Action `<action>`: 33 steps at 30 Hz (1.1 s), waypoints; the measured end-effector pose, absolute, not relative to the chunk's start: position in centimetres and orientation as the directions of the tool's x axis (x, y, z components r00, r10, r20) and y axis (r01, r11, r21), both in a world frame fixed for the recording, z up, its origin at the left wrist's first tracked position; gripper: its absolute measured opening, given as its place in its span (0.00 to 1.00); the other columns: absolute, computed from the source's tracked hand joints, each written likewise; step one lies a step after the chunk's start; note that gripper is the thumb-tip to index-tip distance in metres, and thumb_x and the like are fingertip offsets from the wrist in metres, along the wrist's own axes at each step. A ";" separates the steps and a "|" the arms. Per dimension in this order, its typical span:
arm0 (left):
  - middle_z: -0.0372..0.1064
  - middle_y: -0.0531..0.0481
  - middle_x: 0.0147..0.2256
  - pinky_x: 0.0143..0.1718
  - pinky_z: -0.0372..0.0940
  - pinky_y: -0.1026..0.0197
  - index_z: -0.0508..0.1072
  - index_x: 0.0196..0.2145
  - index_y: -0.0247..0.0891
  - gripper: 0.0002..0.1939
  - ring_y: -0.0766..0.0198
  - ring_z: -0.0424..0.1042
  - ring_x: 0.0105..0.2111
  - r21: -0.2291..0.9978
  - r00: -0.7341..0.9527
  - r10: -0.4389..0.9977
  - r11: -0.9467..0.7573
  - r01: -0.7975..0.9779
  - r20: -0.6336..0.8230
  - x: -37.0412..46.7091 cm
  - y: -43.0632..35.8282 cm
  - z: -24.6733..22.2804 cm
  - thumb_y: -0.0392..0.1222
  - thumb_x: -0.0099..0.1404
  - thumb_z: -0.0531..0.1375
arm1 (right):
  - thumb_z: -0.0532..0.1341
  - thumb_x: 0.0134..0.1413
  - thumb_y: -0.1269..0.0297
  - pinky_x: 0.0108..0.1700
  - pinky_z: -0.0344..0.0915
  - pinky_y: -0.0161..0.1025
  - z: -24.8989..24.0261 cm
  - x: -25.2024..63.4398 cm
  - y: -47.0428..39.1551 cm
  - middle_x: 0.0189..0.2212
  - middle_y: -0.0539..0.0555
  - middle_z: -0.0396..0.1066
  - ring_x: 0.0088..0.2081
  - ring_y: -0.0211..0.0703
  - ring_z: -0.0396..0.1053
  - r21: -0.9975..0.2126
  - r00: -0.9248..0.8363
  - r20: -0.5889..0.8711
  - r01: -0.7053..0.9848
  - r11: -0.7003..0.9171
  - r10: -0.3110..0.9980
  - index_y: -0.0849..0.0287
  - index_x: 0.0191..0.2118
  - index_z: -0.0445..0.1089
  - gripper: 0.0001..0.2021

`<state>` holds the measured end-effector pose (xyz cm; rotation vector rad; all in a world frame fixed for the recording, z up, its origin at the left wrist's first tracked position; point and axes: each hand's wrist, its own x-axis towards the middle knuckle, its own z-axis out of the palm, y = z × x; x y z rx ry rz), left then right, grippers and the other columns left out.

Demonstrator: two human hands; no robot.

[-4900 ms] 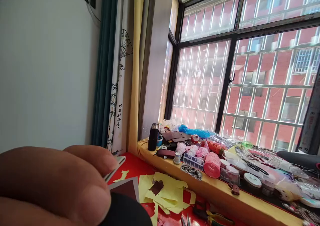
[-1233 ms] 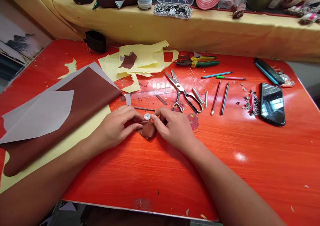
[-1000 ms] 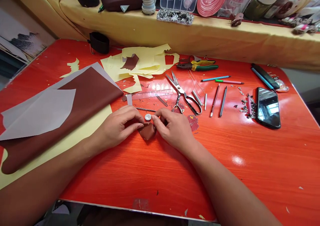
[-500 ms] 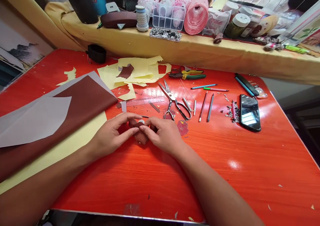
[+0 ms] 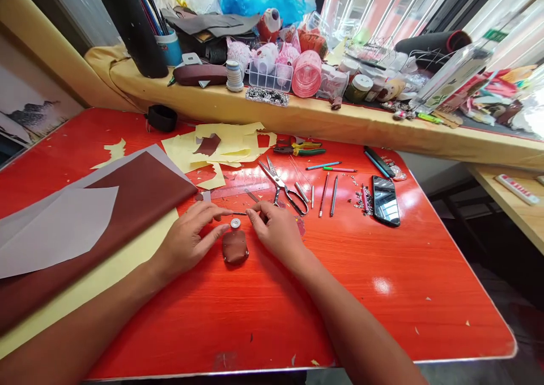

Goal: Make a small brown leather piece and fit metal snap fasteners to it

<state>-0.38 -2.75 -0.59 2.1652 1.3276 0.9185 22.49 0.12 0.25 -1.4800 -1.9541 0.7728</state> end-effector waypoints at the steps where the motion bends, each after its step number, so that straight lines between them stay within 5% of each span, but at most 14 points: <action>1: 0.73 0.48 0.44 0.48 0.67 0.54 0.76 0.52 0.44 0.10 0.57 0.71 0.44 0.660 0.294 0.899 -0.437 0.611 0.323 -0.7 -2.6 -0.5 0.42 0.77 0.57 | 0.61 0.68 0.57 0.31 0.55 0.37 0.6 22.5 0.4 0.25 0.48 0.74 0.26 0.41 0.66 -0.687 -0.232 0.064 0.695 0.212 0.971 0.54 0.39 0.76 0.10; 5: 0.75 0.46 0.46 0.53 0.67 0.50 0.76 0.49 0.41 0.11 0.54 0.71 0.48 0.613 0.264 0.889 -0.450 0.649 0.373 -1.7 -2.0 -0.7 0.40 0.78 0.55 | 0.62 0.68 0.61 0.32 0.54 0.37 2.0 22.5 2.1 0.28 0.50 0.78 0.29 0.43 0.70 -0.501 -0.216 -0.009 0.846 0.183 0.976 0.54 0.44 0.77 0.07; 14: 0.70 0.44 0.65 0.67 0.58 0.39 0.71 0.65 0.41 0.22 0.46 0.63 0.67 0.507 0.279 0.916 -0.392 0.768 0.288 -1.9 -0.8 -2.5 0.49 0.80 0.51 | 0.61 0.70 0.55 0.33 0.56 0.38 3.2 20.6 5.3 0.38 0.55 0.83 0.39 0.51 0.77 -0.235 -0.198 -0.129 0.958 0.164 0.972 0.53 0.48 0.78 0.11; 22: 0.67 0.41 0.67 0.68 0.55 0.35 0.68 0.67 0.39 0.25 0.42 0.60 0.69 0.489 0.286 0.924 -0.378 0.786 0.254 -1.6 -0.5 -3.1 0.50 0.80 0.51 | 0.61 0.67 0.66 0.34 0.58 0.40 2.9 20.3 5.6 0.38 0.62 0.82 0.39 0.55 0.77 -0.157 -0.293 -0.141 0.950 0.271 0.946 0.58 0.46 0.79 0.09; 27: 0.67 0.39 0.67 0.68 0.55 0.35 0.67 0.68 0.38 0.26 0.41 0.60 0.69 0.508 0.282 0.919 -0.388 0.769 0.274 -1.6 -0.5 -3.0 0.51 0.78 0.54 | 0.63 0.65 0.66 0.32 0.56 0.39 2.9 20.5 5.7 0.36 0.61 0.81 0.35 0.51 0.75 -0.224 -0.272 -0.146 0.946 0.236 0.951 0.58 0.41 0.78 0.06; 33: 0.79 0.42 0.51 0.57 0.64 0.42 0.80 0.52 0.40 0.15 0.46 0.70 0.53 0.559 0.168 0.911 -0.368 0.743 0.376 -1.6 -0.9 -0.6 0.44 0.77 0.56 | 0.63 0.62 0.62 0.28 0.54 0.37 3.1 20.5 3.8 0.24 0.48 0.72 0.26 0.41 0.67 -0.578 -0.225 -0.056 0.802 0.152 0.973 0.56 0.37 0.74 0.05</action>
